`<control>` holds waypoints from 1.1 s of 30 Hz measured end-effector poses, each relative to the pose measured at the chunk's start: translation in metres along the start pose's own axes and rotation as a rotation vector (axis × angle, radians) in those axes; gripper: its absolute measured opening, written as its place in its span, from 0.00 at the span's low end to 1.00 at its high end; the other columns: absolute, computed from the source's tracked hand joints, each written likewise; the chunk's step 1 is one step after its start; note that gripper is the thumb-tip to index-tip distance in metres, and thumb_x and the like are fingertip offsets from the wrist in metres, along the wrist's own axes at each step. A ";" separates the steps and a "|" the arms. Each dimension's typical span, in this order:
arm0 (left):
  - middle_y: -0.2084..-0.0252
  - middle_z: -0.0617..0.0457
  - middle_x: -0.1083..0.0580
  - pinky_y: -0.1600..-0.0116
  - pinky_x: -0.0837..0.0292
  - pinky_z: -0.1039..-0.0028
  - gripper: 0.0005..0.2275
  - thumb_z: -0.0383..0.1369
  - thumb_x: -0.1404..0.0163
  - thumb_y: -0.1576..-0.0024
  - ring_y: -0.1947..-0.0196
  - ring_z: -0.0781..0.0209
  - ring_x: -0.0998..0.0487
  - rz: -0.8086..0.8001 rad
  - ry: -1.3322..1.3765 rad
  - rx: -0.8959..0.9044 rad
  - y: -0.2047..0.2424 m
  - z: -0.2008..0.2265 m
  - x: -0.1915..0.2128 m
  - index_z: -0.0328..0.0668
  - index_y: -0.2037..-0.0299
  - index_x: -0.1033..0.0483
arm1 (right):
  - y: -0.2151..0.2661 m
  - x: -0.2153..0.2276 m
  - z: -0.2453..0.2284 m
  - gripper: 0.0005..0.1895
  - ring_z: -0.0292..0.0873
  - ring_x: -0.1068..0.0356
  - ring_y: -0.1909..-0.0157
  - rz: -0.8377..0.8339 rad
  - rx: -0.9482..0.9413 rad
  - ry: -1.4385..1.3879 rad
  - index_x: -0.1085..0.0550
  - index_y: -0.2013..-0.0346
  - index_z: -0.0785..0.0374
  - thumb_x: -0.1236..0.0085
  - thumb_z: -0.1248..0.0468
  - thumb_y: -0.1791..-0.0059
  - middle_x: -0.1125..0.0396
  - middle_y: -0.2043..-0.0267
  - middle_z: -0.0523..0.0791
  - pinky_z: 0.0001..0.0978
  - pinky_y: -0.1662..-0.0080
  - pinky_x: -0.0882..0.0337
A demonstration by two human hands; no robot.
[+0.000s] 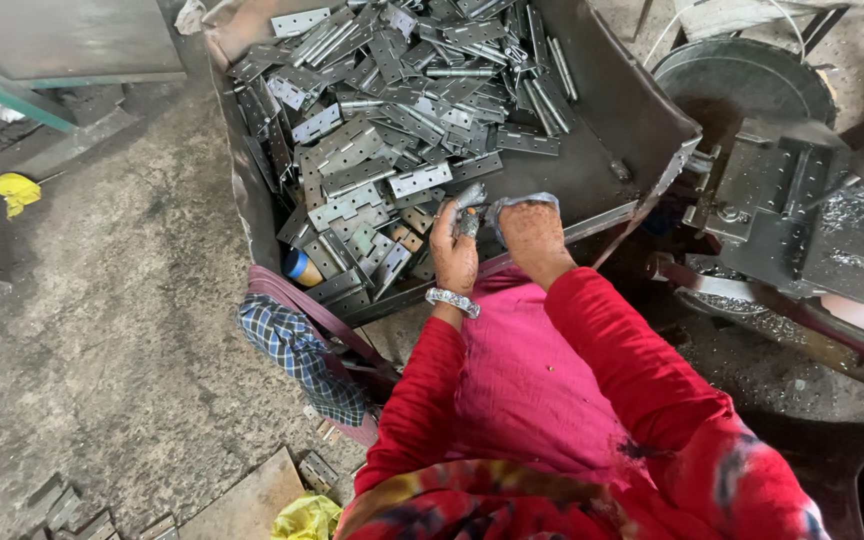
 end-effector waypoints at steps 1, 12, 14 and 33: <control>0.46 0.47 0.26 0.47 0.29 0.75 0.18 0.18 0.53 0.44 0.51 0.61 0.25 -0.007 -0.026 -0.039 0.001 0.002 0.001 0.29 0.42 0.28 | 0.000 -0.002 0.001 0.05 0.50 0.21 0.62 -0.022 -0.005 -0.004 0.19 0.71 0.61 0.43 0.67 0.56 0.24 0.68 0.51 0.42 0.59 0.24; 0.45 0.45 0.25 0.42 0.29 0.73 0.17 0.18 0.53 0.43 0.48 0.56 0.24 -0.008 -0.062 -0.089 0.000 0.004 0.002 0.28 0.42 0.28 | -0.006 -0.019 0.033 0.08 0.60 0.24 0.56 -0.014 -0.071 -0.306 0.21 0.67 0.69 0.46 0.70 0.56 0.26 0.63 0.60 0.51 0.53 0.26; 0.45 0.45 0.25 0.43 0.30 0.73 0.15 0.20 0.49 0.41 0.48 0.56 0.24 0.015 -0.081 -0.077 -0.001 0.004 0.003 0.28 0.43 0.28 | -0.011 -0.027 0.036 0.08 0.61 0.24 0.55 -0.045 -0.076 -0.300 0.21 0.67 0.70 0.45 0.70 0.57 0.26 0.62 0.60 0.50 0.52 0.26; 0.48 0.48 0.26 0.50 0.30 0.76 0.18 0.19 0.55 0.44 0.54 0.61 0.27 -0.043 -0.011 0.019 0.000 0.005 -0.002 0.28 0.43 0.27 | -0.018 -0.004 0.068 0.12 0.59 0.24 0.58 0.138 -0.354 -0.593 0.18 0.64 0.65 0.32 0.66 0.61 0.25 0.65 0.57 0.45 0.53 0.25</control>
Point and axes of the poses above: each hand's wrist, its own y-axis away from the middle knuckle, its own x-axis out of the back of the hand, z = x × y, the point moved 7 cm from there along -y, towards the middle knuckle
